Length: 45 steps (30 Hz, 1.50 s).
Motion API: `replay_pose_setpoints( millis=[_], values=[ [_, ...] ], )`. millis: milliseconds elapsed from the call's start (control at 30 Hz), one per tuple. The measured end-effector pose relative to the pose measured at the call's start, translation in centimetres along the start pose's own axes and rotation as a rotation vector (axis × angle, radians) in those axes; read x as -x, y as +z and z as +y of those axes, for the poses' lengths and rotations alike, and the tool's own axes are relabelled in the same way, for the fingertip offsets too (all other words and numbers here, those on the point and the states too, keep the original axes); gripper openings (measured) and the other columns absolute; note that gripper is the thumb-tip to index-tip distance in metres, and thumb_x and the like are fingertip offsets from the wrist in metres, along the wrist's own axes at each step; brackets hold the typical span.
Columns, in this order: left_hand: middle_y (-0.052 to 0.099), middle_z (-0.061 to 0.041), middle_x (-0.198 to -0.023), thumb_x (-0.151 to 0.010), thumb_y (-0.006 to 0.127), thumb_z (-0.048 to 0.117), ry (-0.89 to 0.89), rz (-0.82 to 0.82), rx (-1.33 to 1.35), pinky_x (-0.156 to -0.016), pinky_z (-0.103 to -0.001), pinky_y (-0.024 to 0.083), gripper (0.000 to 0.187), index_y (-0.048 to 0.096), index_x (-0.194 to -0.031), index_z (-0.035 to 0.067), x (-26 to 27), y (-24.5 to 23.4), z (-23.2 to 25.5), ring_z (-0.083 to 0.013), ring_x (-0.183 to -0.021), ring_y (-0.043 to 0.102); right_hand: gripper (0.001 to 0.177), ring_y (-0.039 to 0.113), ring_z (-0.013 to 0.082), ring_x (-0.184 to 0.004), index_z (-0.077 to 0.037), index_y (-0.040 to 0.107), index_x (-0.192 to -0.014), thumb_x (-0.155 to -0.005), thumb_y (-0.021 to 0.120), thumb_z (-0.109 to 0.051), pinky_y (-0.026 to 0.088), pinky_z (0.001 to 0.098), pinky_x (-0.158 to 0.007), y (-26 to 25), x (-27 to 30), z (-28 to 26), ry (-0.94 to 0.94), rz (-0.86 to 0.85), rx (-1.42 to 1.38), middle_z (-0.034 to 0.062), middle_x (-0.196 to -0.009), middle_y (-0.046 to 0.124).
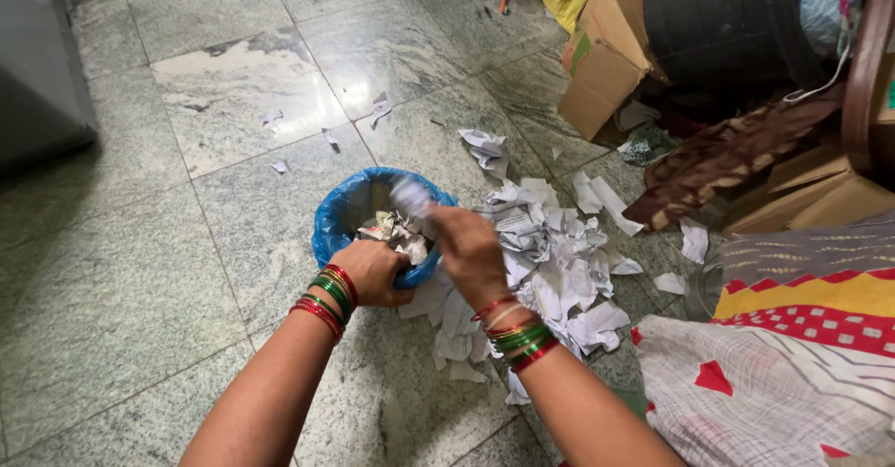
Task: The person sits on the floor and gathers scattered paper scraps into a blue plastic bag placed inside an orange bucket. They repeatedly pick up pieces of paper from the tiled floor and place them into the bag, occasionally adjusting the bag to make space.
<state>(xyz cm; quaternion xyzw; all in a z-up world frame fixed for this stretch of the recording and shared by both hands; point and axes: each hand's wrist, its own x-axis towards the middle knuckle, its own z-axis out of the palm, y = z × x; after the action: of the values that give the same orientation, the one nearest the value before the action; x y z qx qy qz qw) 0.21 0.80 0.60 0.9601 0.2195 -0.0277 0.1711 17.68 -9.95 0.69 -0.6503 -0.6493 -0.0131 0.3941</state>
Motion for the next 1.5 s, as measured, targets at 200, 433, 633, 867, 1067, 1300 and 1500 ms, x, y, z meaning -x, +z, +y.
replay_pose_setpoints(
  millis=[200,433,633,867,1067,1300,1500],
  values=[
    [0.073,-0.013,-0.100,-0.080,0.070,0.063,0.022,0.125,0.016,-0.073,-0.045,0.059,0.062,0.057,-0.115,0.013,0.4,1.6,-0.8,-0.0354,-0.084,0.072,0.044,0.045,0.0312,-0.137,-0.014,0.067,-0.127,-0.085,0.054,-0.013,0.009,0.0671,-0.117,0.6,-1.0,0.8,-0.092,-0.469,0.101,0.0083,-0.122,0.071],
    [0.055,-0.019,-0.132,-0.069,0.065,0.075,-0.019,0.431,-0.037,-0.105,-0.048,0.045,0.112,0.033,-0.155,0.011,0.3,1.1,-0.5,-0.0356,-0.122,0.054,0.050,0.028,0.0296,-0.151,0.001,0.055,-0.123,-0.090,0.050,-0.036,0.005,0.0662,-0.120,1.7,-0.4,1.8,-0.035,-0.538,0.151,0.0166,-0.135,0.057],
    [0.021,-0.012,-0.166,-0.075,0.057,0.084,-0.153,-0.079,-0.181,-0.114,-0.055,0.029,0.100,0.040,-0.152,0.024,-0.9,-0.2,0.6,-0.0316,-0.151,0.025,0.044,0.017,0.0311,-0.155,-0.002,0.056,-0.122,-0.099,0.045,-0.039,0.007,0.0645,-0.121,1.5,0.5,2.0,-0.071,-0.572,0.180,0.0157,-0.149,0.049],
    [0.063,-0.019,-0.146,-0.081,0.049,0.079,-0.281,-0.271,-0.081,-0.117,-0.045,0.046,0.087,0.066,-0.136,0.014,-0.4,-1.7,1.4,-0.0341,-0.136,0.059,0.041,0.018,0.0308,-0.155,-0.004,0.059,-0.122,-0.100,0.046,-0.036,0.011,0.0629,-0.122,2.0,0.9,2.1,-0.056,-0.532,0.185,0.0148,-0.150,0.048],
    [0.038,-0.023,-0.157,-0.068,0.064,0.075,-0.046,0.366,-0.182,-0.114,-0.058,0.032,0.099,0.047,-0.143,0.013,-0.5,0.1,0.7,-0.0405,-0.146,0.034,0.041,0.018,0.0304,-0.156,-0.004,0.059,-0.122,-0.101,0.045,-0.037,0.011,0.0617,-0.123,2.1,1.2,2.4,-0.044,-0.540,0.206,0.0157,-0.151,0.047],
    [0.033,-0.023,-0.160,-0.070,0.057,0.083,-0.101,0.270,-0.223,-0.113,-0.058,0.031,0.114,0.037,-0.153,0.008,-1.7,2.0,-0.6,-0.0403,-0.148,0.030,0.043,0.016,0.0303,-0.156,-0.004,0.059,-0.125,-0.101,0.045,-0.037,0.010,0.0620,-0.122,2.1,1.3,2.3,-0.083,-0.498,0.215,0.0155,-0.155,0.042],
    [0.021,-0.013,-0.168,-0.078,0.048,0.087,-0.208,-0.073,-0.185,-0.122,-0.056,0.019,0.109,0.033,-0.159,0.016,-2.0,1.8,-0.6,-0.0330,-0.156,0.014,0.034,0.019,0.0324,-0.157,-0.010,0.063,-0.124,-0.098,0.058,-0.030,0.011,0.0600,-0.125,2.0,2.1,3.2,-0.013,-0.449,-0.028,0.0119,-0.156,0.046]
  ],
)
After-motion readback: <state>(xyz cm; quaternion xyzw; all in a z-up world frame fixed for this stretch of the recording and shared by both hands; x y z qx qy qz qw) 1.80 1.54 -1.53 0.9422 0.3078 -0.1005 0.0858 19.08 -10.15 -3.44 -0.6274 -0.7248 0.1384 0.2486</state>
